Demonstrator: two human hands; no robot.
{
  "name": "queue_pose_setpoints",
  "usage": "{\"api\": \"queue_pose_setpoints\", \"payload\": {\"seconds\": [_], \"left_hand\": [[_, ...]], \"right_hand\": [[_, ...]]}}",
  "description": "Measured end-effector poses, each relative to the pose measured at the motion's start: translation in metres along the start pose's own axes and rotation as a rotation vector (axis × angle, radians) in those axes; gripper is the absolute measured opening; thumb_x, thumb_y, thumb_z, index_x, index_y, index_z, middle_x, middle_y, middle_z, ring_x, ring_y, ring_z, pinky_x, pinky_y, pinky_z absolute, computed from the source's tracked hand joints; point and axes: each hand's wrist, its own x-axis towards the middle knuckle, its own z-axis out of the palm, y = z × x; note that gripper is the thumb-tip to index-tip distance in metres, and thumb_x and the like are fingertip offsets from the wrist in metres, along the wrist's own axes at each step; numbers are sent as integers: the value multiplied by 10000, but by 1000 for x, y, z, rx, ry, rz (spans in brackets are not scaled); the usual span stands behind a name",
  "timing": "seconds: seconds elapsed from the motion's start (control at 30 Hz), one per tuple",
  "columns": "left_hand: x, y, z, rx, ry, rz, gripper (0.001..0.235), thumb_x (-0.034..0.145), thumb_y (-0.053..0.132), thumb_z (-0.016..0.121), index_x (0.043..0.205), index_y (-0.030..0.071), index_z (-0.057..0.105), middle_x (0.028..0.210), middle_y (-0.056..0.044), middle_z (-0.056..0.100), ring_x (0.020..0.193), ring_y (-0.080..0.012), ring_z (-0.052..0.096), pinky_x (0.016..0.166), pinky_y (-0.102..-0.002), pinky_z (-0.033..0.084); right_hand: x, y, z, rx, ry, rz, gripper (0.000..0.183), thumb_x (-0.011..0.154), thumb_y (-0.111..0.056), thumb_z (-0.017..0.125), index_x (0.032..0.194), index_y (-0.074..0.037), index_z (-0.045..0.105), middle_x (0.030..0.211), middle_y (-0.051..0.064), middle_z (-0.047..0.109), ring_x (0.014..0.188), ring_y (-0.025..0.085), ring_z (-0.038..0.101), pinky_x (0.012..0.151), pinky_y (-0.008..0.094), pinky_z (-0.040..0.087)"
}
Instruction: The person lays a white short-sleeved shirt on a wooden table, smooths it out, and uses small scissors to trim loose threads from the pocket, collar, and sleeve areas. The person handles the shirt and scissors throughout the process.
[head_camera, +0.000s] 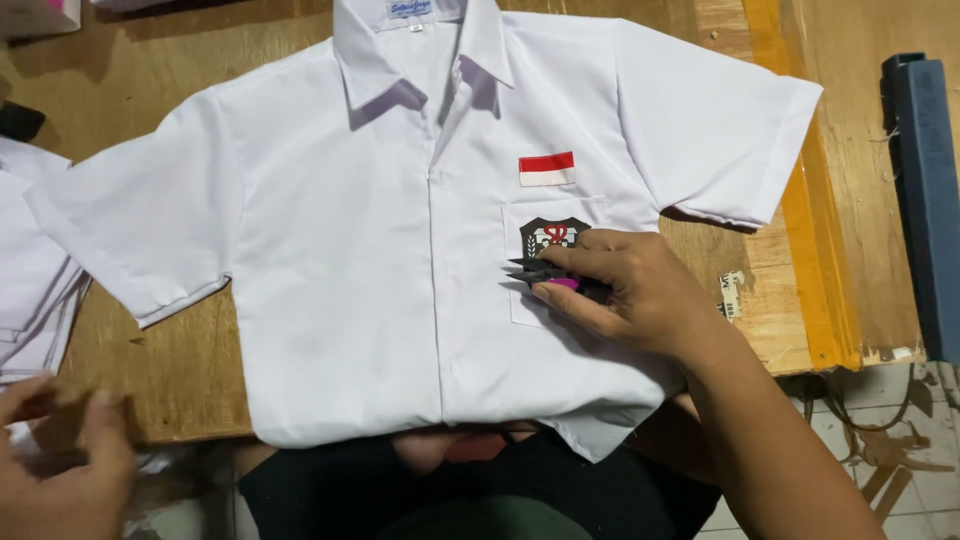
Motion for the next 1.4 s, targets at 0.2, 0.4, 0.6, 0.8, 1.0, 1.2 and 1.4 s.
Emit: {"api": "queue_pose_setpoints", "payload": {"seconds": [0.2, 0.4, 0.6, 0.8, 1.0, 1.2, 1.4], "left_hand": [[51, 187, 30, -285, -96, 362, 93, 905, 141, 797, 987, 114, 762, 951, -62, 718, 909, -270, 655, 898, -424, 470], [50, 261, 67, -84, -225, 174, 323, 942, 377, 708, 1168, 151, 652, 992, -22, 625, 875, -258, 585, 721, -406, 454], [53, 262, 89, -14, -264, 57, 465, 896, 569, 732, 1009, 127, 643, 832, 9, 639, 779, -246, 596, 683, -421, 407], [64, 269, 89, 75, -424, 88, 356, 948, 490, 703, 784, 177, 659, 742, 2, 673, 814, -264, 631, 720, -434, 439], [78, 274, 70, -828, -525, 23, 322, 1091, 195, 443, 1103, -99, 573, 748, -273, 586, 730, -479, 671, 588, -468, 503], [80, 288, 79, -1789, -741, -712, 460, 834, -4, 786, 1202, -17, 511, 902, -182, 726, 748, -281, 725, 634, -411, 620], [91, 302, 72, -1841, -882, -909, 654, 742, -65, 727, 1364, 25, 548, 1236, -215, 713, 1148, -302, 687, 1015, -437, 578]], "right_hand": [[-7, 8, 5, -58, 134, -40, 269, 907, -184, 793, 1124, -26, 773, 651, 26, 558, 527, 143, 504, 506, 285, 377], [-21, -13, 2, -240, 308, 34, 208, 988, -179, 712, 1084, -5, 771, 708, 64, 636, 580, 192, 559, 573, 328, 424], [-68, -45, 37, 19, 408, 352, 372, 1009, -301, 551, 1158, 4, 703, 820, 71, 711, 595, 111, 543, 495, 233, 398], [-71, -40, 57, -82, 598, 330, 342, 1011, -281, 578, 1135, 15, 697, 943, 84, 731, 752, 159, 639, 679, 265, 487], [-67, -41, 47, 139, 661, 328, 277, 1035, -190, 556, 1123, 33, 695, 888, 177, 737, 798, 237, 700, 777, 398, 570], [-62, -61, 43, 281, 697, 379, 343, 948, -277, 666, 1118, 22, 667, 535, 50, 531, 449, 125, 463, 483, 280, 442], [-45, -100, 33, -10, 741, 391, 316, 810, -241, 844, 1033, -71, 700, 645, -41, 417, 540, 45, 370, 523, 184, 320]]}}
